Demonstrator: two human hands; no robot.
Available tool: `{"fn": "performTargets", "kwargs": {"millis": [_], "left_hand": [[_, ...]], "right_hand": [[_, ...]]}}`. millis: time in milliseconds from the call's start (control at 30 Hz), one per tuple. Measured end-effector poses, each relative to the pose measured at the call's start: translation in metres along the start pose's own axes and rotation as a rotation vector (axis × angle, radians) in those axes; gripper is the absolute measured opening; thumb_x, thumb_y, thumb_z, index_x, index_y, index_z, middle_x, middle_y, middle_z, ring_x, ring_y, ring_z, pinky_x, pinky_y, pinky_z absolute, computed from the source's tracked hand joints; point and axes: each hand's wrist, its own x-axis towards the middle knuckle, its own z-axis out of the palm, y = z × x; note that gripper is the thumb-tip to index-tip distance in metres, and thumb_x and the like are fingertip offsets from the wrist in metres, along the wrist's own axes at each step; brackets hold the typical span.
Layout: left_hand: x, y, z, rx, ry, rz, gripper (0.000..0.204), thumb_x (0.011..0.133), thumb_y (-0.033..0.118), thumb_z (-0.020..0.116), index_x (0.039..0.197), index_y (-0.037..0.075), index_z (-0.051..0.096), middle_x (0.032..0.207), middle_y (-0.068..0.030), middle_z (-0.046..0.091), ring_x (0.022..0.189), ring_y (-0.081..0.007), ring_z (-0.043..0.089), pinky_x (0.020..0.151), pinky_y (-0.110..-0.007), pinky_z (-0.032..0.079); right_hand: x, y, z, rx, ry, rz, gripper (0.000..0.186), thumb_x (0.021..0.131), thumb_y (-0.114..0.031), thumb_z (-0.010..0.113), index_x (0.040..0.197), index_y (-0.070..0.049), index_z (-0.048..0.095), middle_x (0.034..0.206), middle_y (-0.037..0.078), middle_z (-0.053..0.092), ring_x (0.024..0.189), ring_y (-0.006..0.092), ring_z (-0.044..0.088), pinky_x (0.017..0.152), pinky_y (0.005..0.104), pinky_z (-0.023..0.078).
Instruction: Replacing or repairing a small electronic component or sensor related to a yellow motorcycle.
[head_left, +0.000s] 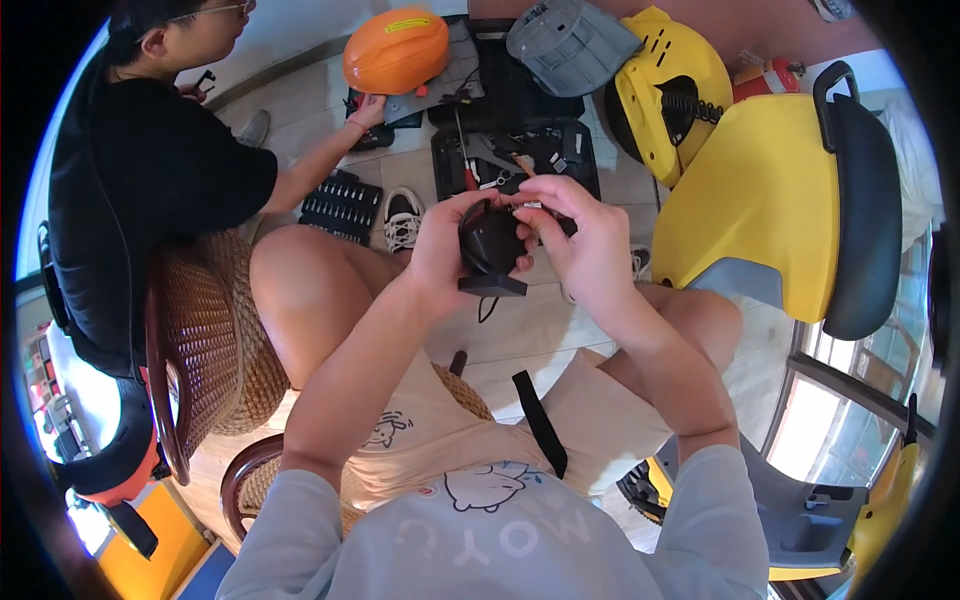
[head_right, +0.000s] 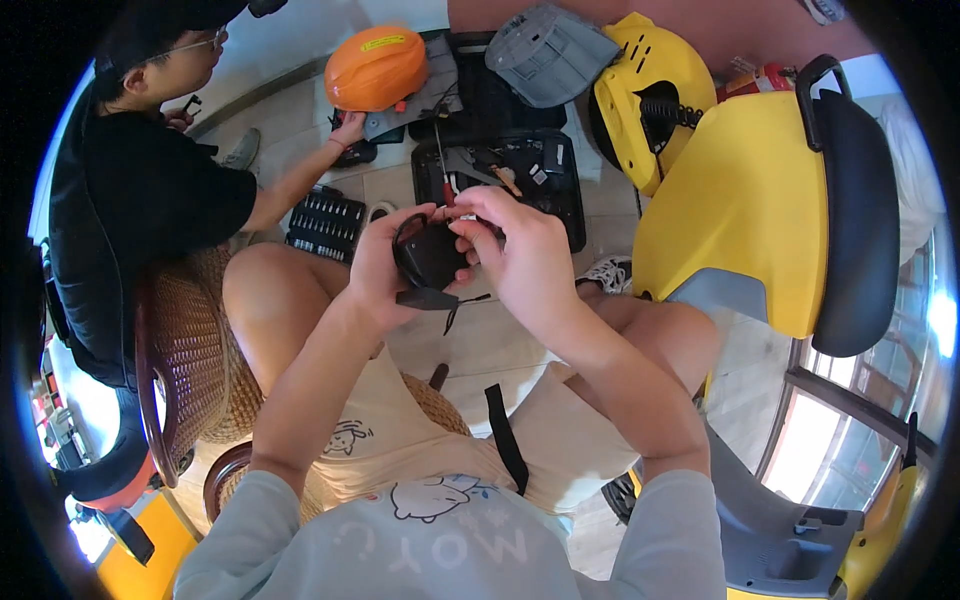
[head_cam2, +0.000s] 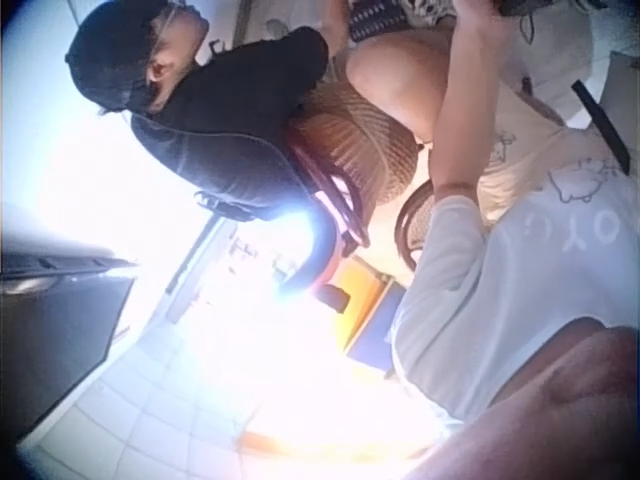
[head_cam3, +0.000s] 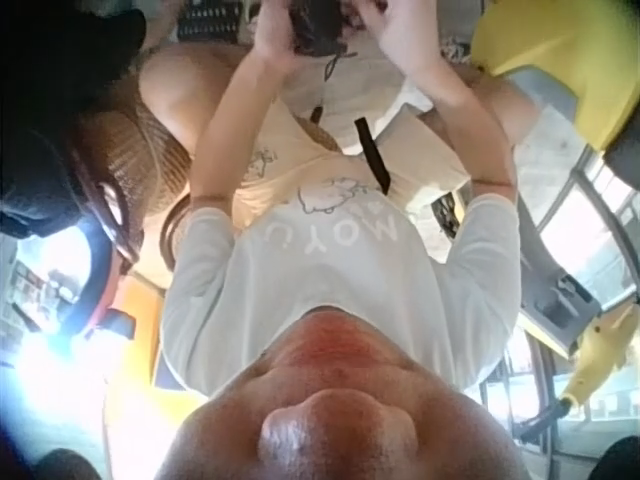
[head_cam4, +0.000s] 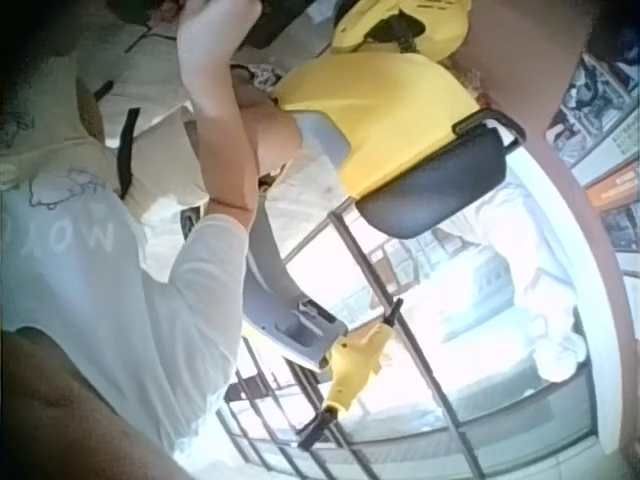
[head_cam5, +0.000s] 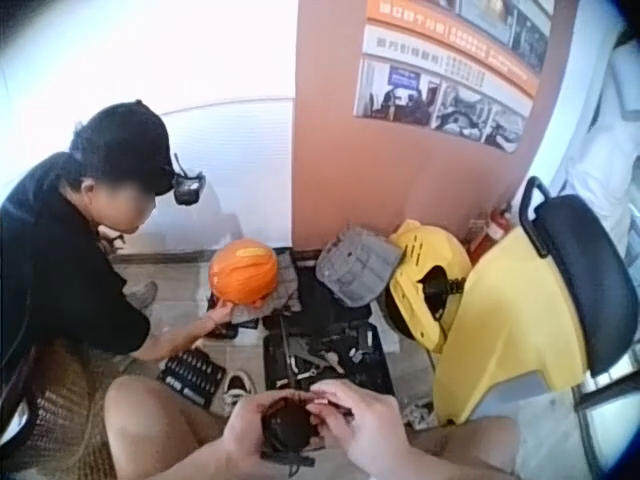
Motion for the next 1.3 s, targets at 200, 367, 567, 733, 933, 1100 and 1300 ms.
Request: {"fn": "performTargets", "kwargs": {"millis": [200,367,567,733,933,1100,1300], "left_hand": [[0.003,0.002,-0.001,0.057,0.028,0.034,0.025,0.096,0.026,0.048,0.096,0.006,0.061,0.085,-0.0107,0.061,0.081,-0.0246,0.059,0.067,-0.04,0.05],[0.001,0.002,0.003,0.131,0.105,0.057,0.024,0.095,0.027,0.049,0.094,0.005,0.061,0.083,-0.0099,0.061,0.078,-0.0247,0.059,0.066,-0.039,0.05],[0.0,0.0,-0.006,0.182,0.103,0.056,0.025,0.095,0.027,0.047,0.09,0.006,0.06,0.08,-0.009,0.062,0.073,-0.0224,0.061,0.066,-0.036,0.052],[0.0,-0.003,-0.008,0.154,0.112,0.045,0.024,0.095,0.025,0.047,0.091,0.005,0.059,0.079,-0.0088,0.062,0.073,-0.0221,0.06,0.066,-0.036,0.052],[0.002,0.0,-0.009,0.215,0.178,0.034,0.025,0.095,0.025,0.045,0.093,0.003,0.057,0.081,-0.0117,0.059,0.076,-0.0276,0.058,0.064,-0.037,0.049],[0.002,0.003,-0.001,0.123,0.122,0.045,0.025,0.096,0.025,0.044,0.093,0.004,0.056,0.082,-0.0117,0.059,0.075,-0.0264,0.057,0.064,-0.038,0.049],[0.003,0.007,-0.001,0.107,0.091,0.031,0.026,0.096,0.027,0.043,0.094,0.005,0.056,0.083,-0.0123,0.06,0.075,-0.0272,0.057,0.065,-0.038,0.049]], "right_hand": [[0.002,-0.004,-0.004,-0.197,-0.036,-0.004,0.013,0.086,-0.004,0.07,0.096,-0.002,0.063,0.08,0.011,0.071,0.069,0.0187,0.072,0.058,0.0283,0.055],[0.003,-0.003,-0.005,-0.208,-0.087,0.035,0.011,0.085,-0.005,0.072,0.089,0.0,0.064,0.077,0.011,0.071,0.066,0.0178,0.071,0.056,0.0269,0.053],[0.002,0.001,0.001,-0.009,-0.079,0.081,0.008,0.082,0.003,0.071,0.088,0.001,0.066,0.075,0.011,0.07,0.064,0.0172,0.071,0.056,0.0253,0.053],[0.005,0.004,-0.001,-0.082,-0.108,0.028,0.009,0.079,0.006,0.071,0.087,0.002,0.066,0.075,0.012,0.071,0.065,0.0186,0.071,0.057,0.0264,0.054],[0.002,0.012,0.002,-0.099,-0.051,-0.094,0.015,0.076,0.004,0.073,0.09,0.001,0.072,0.08,0.012,0.072,0.068,0.0227,0.072,0.061,0.0289,0.056],[0.004,0.007,0.0,-0.172,-0.017,-0.063,0.02,0.079,0.001,0.073,0.099,0.001,0.074,0.082,0.013,0.072,0.068,0.0223,0.072,0.061,0.0287,0.056],[0.005,0.005,0.002,-0.12,-0.079,-0.037,0.02,0.085,0.0,0.069,0.105,0.003,0.071,0.083,0.014,0.07,0.066,0.0218,0.071,0.06,0.0277,0.056]]}}
